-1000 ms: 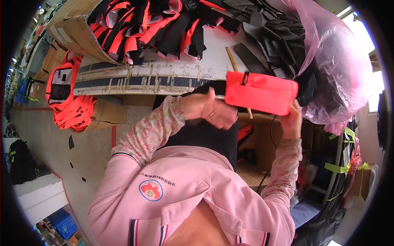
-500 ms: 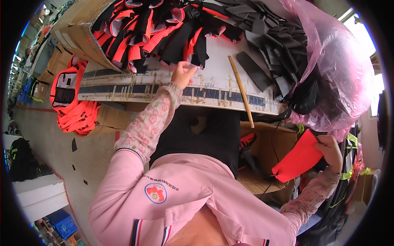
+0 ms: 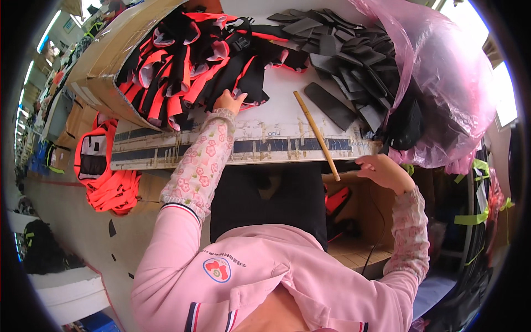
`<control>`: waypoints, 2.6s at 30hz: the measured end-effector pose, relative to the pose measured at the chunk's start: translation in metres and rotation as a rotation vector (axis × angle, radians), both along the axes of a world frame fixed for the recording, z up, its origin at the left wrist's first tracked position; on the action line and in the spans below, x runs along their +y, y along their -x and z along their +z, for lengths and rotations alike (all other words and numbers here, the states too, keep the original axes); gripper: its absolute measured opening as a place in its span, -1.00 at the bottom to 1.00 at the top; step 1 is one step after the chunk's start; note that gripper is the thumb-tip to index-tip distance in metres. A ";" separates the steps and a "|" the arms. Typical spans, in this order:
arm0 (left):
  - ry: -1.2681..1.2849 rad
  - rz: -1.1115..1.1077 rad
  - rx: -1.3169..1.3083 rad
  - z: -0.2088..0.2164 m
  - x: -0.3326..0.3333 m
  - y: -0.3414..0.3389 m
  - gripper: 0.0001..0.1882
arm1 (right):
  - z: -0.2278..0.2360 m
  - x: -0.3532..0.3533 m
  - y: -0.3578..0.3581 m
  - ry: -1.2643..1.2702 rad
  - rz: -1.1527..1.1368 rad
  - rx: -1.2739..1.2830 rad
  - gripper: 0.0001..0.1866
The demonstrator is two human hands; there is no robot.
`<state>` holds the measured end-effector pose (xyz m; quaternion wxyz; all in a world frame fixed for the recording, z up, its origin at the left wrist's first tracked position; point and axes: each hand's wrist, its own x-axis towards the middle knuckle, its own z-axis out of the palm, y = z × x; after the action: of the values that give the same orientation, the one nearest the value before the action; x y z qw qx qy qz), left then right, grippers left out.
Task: The recorder is inserting foam padding into fabric sleeves, which appear to be components for life jackets, using a wooden stick to push the material inside.
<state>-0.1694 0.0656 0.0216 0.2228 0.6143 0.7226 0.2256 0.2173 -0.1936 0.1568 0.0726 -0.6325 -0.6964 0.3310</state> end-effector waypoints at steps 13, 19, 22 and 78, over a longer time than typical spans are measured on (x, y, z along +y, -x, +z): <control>0.494 -0.084 -1.666 0.016 -0.103 -0.053 -0.74 | -0.036 0.076 0.089 -0.724 0.007 0.396 -0.48; 0.818 -0.244 -1.480 -0.026 -0.237 -0.064 -0.83 | -0.075 0.090 0.129 -0.475 0.001 0.469 -0.35; 0.826 -0.282 -1.357 -0.046 -0.256 -0.055 -0.80 | -0.101 0.099 0.145 -0.210 -0.113 0.435 -0.36; 0.759 -0.001 -1.506 -0.058 -0.206 -0.047 -0.72 | -0.104 0.050 0.193 -0.353 0.085 -0.107 -0.05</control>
<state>-0.1229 -0.1406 -0.0359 0.8365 0.1835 0.4076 0.3168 0.0243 -0.1435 0.0532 0.1311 -0.5966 -0.7728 0.1725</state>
